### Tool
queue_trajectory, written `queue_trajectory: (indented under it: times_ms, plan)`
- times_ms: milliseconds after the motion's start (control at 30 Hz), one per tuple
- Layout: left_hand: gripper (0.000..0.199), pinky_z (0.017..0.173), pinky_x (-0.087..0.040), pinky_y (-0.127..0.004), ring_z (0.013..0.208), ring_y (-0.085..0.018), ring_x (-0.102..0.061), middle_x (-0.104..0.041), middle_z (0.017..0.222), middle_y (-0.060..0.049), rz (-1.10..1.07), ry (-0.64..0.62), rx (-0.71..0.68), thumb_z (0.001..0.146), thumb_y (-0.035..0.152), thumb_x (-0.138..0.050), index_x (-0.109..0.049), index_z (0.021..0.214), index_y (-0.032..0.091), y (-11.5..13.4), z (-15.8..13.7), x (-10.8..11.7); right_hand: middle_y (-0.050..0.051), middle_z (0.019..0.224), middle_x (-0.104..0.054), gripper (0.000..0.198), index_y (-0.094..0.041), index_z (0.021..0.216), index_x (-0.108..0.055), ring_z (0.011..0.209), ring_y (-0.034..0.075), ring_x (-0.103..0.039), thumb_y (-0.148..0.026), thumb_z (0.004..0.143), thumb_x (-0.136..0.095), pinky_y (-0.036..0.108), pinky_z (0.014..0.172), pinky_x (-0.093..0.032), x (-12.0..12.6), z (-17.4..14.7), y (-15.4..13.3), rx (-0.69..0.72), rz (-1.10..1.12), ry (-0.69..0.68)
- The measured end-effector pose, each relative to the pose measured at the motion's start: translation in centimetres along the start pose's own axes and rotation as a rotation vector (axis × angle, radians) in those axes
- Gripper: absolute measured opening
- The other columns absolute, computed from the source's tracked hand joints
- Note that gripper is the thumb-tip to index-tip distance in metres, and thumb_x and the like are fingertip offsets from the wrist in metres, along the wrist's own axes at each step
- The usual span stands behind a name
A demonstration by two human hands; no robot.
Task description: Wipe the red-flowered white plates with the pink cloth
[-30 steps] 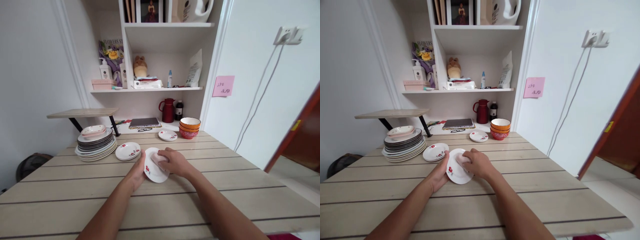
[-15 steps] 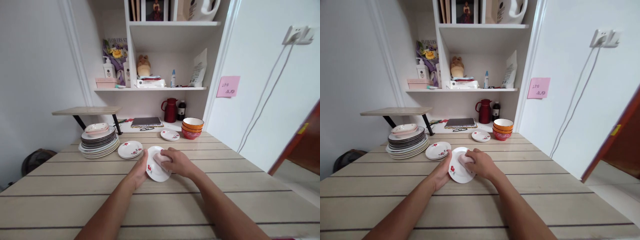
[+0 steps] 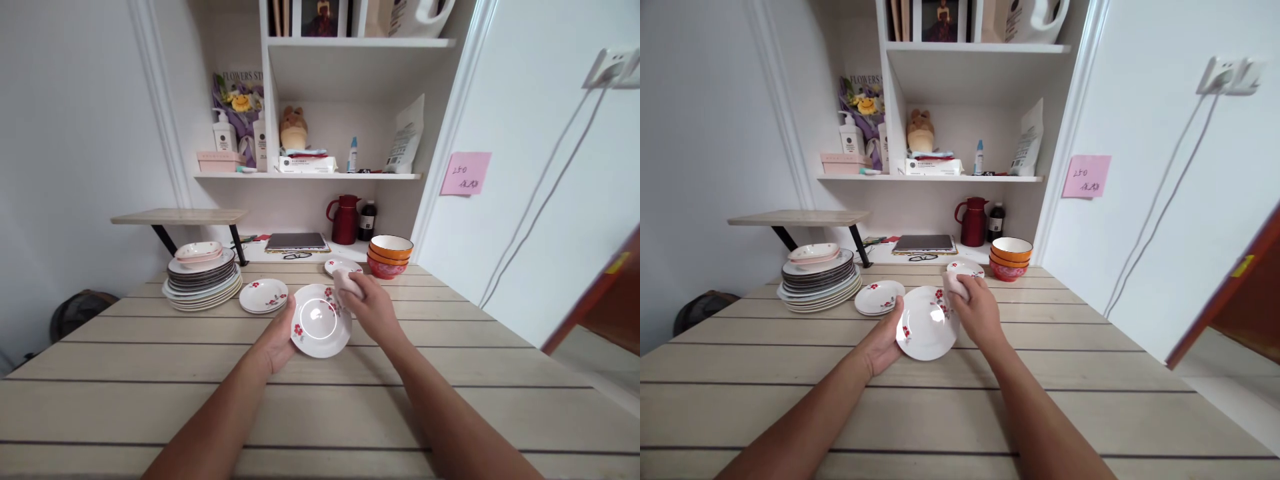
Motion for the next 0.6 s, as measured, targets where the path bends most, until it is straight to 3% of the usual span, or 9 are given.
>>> queue_trajectory:
  times_ms: [600]
  plan:
    - [0.064,0.112,-0.035,-0.047,0.124,-0.029,-0.056,-0.062,0.129,-0.018,-0.020,-0.101,0.014,0.089,0.054,-0.052,-0.047,0.141,0.016,0.11,-0.34,-0.87,0.006,0.097,-0.062,0.026,-0.022,0.101,-0.064,0.089,0.025,-0.057,-0.035,0.079,-0.056,0.038,0.079,-0.044,-0.22,-0.14,-0.42,-0.012,0.071,0.002]
Point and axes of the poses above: each hand's wrist, its own z-axis towards the middle knuckle, its own x-axis out of the back of the hand, y = z × x, the point moved 5 cm from there along z, towards the middle knuckle
